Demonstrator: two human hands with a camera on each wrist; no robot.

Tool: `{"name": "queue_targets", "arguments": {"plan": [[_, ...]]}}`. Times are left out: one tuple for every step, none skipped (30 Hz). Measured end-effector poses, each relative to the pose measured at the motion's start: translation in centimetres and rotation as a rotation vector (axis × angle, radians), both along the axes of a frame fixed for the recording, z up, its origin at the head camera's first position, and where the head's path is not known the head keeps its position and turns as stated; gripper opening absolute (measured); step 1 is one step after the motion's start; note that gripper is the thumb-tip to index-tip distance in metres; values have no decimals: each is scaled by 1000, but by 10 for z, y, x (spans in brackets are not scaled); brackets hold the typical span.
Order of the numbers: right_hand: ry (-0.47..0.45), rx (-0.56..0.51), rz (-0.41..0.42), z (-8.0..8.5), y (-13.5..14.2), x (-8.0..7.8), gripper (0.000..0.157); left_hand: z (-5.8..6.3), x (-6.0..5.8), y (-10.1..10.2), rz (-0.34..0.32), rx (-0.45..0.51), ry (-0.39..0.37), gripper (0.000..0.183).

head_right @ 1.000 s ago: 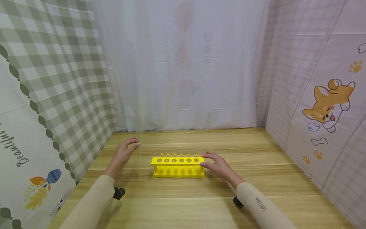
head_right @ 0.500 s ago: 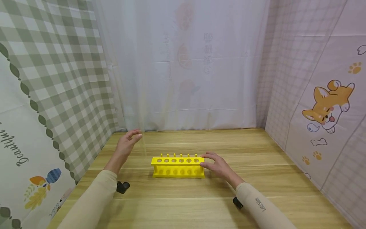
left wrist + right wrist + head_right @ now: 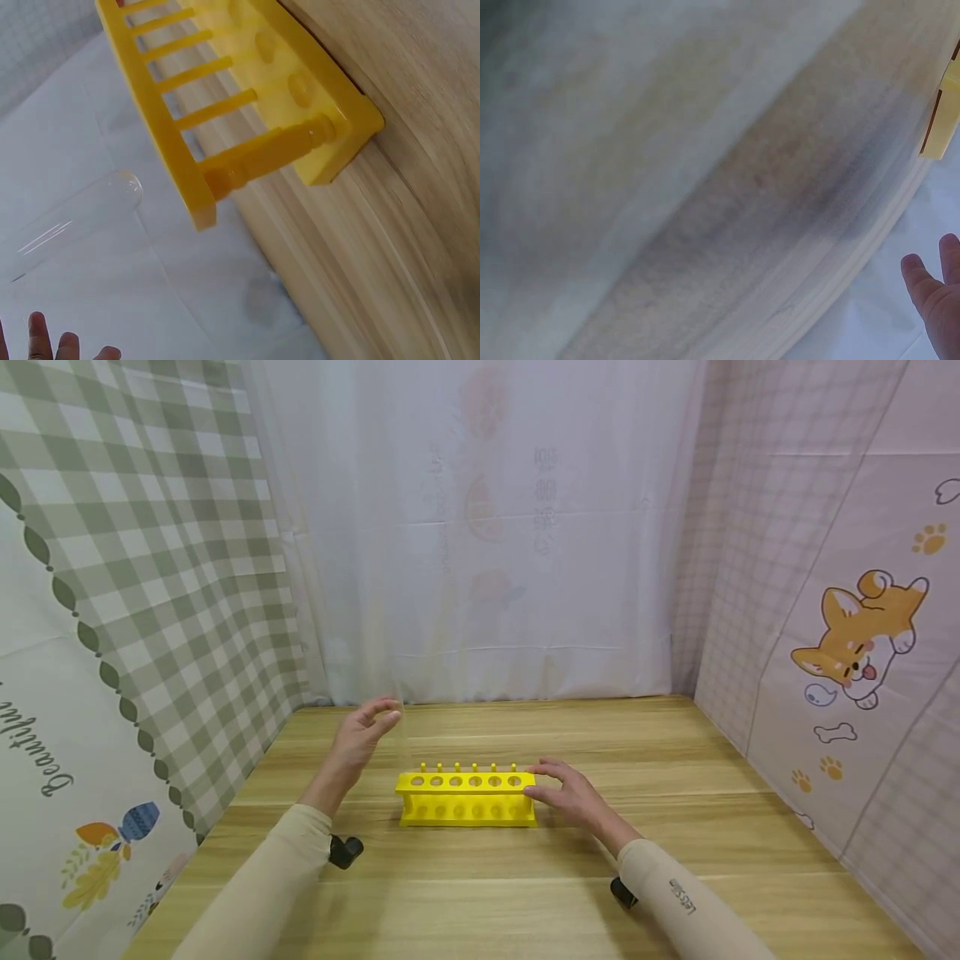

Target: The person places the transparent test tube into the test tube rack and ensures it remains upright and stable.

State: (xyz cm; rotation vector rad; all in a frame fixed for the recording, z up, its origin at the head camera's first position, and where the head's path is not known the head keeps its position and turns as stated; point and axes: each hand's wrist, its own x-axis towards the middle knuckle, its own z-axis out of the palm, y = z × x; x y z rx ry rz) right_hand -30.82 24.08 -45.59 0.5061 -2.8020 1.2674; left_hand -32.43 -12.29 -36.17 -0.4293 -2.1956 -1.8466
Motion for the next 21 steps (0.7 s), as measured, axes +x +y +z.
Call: {"name": "queue_targets", "arguments": {"plan": [[2, 4, 2, 0, 0, 0, 51, 0, 0, 2, -3, 3, 2, 29], [5, 3, 4, 0, 0, 0, 51, 0, 1, 4, -7, 5, 5, 29], [11, 5, 6, 0, 0, 0, 50, 0, 1, 7, -13, 8, 7, 29], [14, 7, 6, 0, 0, 0, 50, 0, 1, 9, -16, 11, 11, 29], [14, 6, 7, 0, 0, 0, 51, 0, 1, 12, -19, 14, 12, 28], [15, 7, 9, 0, 0, 0, 50, 0, 1, 14, -25, 19, 11, 29], [17, 9, 10, 0, 0, 0, 50, -1, 1, 16, -28, 21, 11, 29], [16, 6, 9, 1, 0, 1, 50, -1, 0, 18, -34, 22, 10, 30], [15, 7, 7, 1, 0, 1, 50, -2, 0, 20, -39, 23, 9, 31], [15, 10, 8, 1, -1, 0, 50, -2, 0, 21, -42, 25, 9, 31], [17, 13, 11, 1, -1, 1, 49, -3, 0, 23, -45, 28, 6, 32], [17, 15, 11, 1, -1, 1, 49, -4, -1, 24, -51, 30, 4, 32], [15, 14, 10, 1, -1, 1, 49, -5, -1, 25, -57, 29, 4, 32], [13, 13, 9, 1, -1, 1, 49, -6, -1, 26, -62, 28, 2, 32], [12, 14, 8, 1, -1, 1, 50, -7, -1, 27, -66, 28, -1, 31], [11, 14, 8, 1, -1, 1, 50, -8, -1, 28, -67, 29, -6, 31], [10, 13, 7, 1, -1, 1, 50, -9, -1, 29, -67, 30, -9, 31], [10, 14, 6, 1, -1, 1, 50, -10, -2, 30, -66, 28, -7, 31], [11, 15, 5, 1, -1, 1, 50, -11, -2, 31, -65, 31, -7, 31], [13, 16, 6, 1, -1, 1, 49, -12, -2, 32, -62, 31, -6, 31], [16, 17, 7, 1, -1, 1, 49, -13, -2, 32, -63, 34, -5, 32]]}}
